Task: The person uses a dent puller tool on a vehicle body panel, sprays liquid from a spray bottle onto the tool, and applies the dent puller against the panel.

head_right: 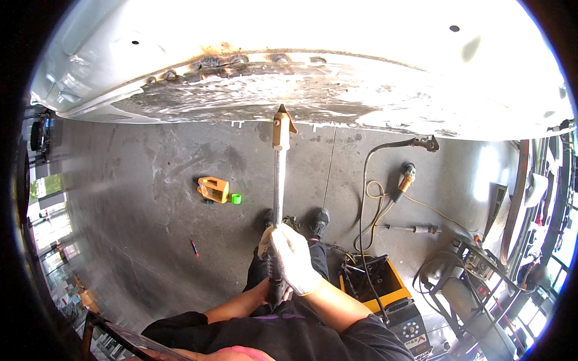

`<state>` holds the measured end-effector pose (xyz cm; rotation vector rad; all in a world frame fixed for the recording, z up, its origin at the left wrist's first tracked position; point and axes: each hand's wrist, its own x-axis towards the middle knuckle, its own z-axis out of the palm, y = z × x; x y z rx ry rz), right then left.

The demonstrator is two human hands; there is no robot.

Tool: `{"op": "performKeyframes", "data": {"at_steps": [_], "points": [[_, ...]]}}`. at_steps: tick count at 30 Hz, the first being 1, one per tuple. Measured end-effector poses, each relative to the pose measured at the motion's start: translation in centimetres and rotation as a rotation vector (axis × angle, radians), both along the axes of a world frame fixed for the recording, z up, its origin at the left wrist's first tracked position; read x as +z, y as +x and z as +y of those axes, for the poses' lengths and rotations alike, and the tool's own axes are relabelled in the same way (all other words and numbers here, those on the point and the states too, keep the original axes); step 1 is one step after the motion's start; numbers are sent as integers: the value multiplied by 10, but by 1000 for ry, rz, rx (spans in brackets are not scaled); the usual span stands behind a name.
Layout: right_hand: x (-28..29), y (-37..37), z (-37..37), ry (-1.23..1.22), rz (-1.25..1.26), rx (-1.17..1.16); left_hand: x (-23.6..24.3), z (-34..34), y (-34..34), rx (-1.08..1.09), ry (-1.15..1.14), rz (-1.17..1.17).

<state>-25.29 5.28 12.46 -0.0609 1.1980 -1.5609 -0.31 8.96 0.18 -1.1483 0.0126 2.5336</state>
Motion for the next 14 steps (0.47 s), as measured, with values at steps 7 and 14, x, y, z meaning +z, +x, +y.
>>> {"op": "performKeyframes", "data": {"at_steps": [7,14], "points": [[14,-15,-15,12,-40,29,-8,12,16,33,-8,0],[7,-10,-12,-16,120,86,14,10,15,27,-118,-199]]}}
